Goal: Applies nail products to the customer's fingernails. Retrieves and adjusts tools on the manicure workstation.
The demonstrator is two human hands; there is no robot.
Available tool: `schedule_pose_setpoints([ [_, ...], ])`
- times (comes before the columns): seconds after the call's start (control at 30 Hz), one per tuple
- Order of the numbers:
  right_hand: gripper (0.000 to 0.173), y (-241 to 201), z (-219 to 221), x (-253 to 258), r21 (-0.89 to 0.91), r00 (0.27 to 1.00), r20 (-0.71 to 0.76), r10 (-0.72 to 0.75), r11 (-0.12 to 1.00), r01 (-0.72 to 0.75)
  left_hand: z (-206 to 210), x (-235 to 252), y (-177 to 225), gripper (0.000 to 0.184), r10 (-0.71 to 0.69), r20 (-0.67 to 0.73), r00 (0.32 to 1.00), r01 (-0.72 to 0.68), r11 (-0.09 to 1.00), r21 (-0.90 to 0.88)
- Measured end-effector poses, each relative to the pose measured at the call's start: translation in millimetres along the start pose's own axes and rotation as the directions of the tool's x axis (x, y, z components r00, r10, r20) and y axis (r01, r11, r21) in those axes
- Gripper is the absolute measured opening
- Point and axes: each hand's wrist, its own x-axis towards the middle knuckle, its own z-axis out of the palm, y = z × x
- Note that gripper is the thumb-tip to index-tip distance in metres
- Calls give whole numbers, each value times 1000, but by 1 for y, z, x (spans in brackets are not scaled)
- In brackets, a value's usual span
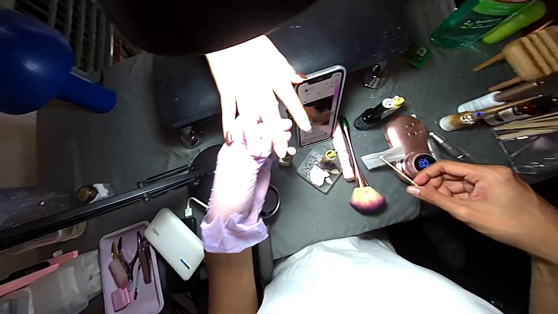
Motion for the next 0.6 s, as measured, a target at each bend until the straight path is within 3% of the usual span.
schedule_pose_setpoints([
  [0.13,27,0,6,-1,-94,998,-61,-22,995,17,-2,0,1,25,1,-27,1000,-1,1000,-6],
  [0.33,30,-2,11,-7,-244,997,-35,-70,968,60,-5,-1,0,26,3,-44,999,-3,1000,1],
  [0.6,34,-7,19,-4,-216,1000,20,-9,976,13,-5,0,0,30,8,-27,1000,-8,1000,7],
])
